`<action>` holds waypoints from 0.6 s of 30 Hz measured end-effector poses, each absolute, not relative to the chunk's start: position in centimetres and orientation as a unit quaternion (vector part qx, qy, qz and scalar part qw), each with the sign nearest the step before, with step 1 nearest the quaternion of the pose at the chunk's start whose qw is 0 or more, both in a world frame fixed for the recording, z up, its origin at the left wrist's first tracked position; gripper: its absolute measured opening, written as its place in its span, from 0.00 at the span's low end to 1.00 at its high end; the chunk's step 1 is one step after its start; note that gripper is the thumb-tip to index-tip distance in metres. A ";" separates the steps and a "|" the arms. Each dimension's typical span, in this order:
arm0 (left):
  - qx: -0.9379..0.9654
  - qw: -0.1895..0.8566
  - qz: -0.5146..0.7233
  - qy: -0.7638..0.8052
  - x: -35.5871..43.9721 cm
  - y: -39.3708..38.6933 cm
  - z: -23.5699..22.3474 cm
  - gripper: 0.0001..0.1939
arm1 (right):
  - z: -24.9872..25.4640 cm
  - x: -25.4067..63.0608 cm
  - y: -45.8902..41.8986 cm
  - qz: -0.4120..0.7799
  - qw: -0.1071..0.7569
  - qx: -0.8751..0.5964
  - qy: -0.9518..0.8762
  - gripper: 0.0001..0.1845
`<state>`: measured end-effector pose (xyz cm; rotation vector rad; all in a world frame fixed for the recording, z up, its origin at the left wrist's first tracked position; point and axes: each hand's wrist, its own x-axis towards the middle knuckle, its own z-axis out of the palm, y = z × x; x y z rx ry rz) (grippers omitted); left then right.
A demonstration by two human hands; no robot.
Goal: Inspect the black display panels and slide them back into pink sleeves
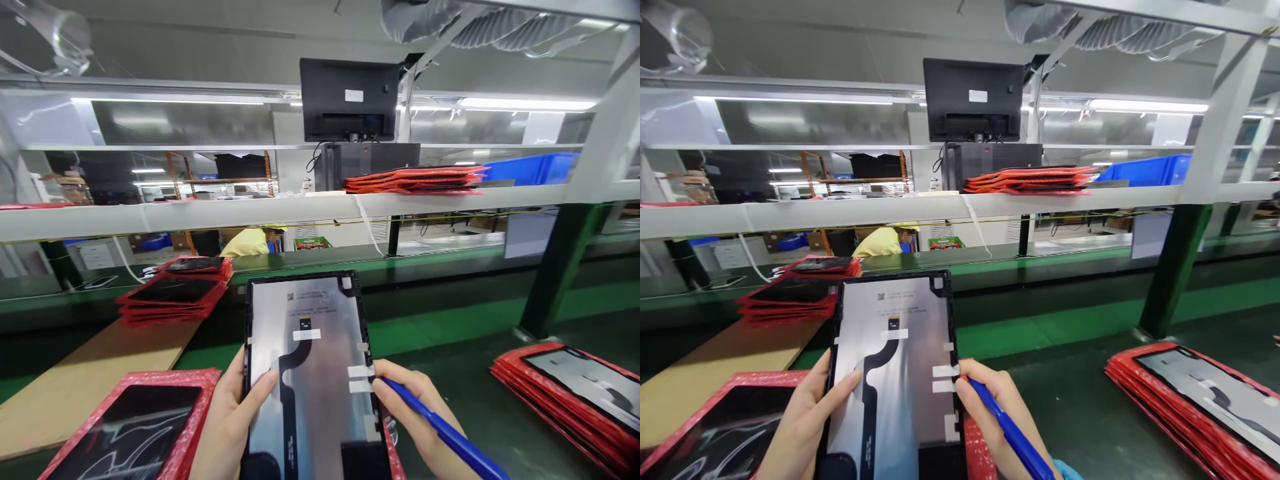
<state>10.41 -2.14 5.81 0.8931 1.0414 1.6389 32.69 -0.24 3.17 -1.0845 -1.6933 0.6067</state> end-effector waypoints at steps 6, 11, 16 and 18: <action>0.480 0.255 0.652 0.529 9.9 -2.8 4.4 0.13 | 3.6 31.8 0.4 0.409 0.553 -0.376 -0.621 0.19; 0.674 0.159 0.589 0.417 10.0 -2.8 3.3 0.09 | 2.3 31.4 0.1 0.638 0.570 -0.186 -0.484 0.27; 0.789 0.052 0.513 0.334 8.9 -1.6 2.7 0.21 | 1.9 30.7 0.0 0.641 0.569 -0.238 -0.457 0.29; 0.837 -0.034 0.455 0.302 8.6 -1.2 2.9 0.27 | 2.1 30.2 0.0 0.638 0.586 -0.232 -0.442 0.29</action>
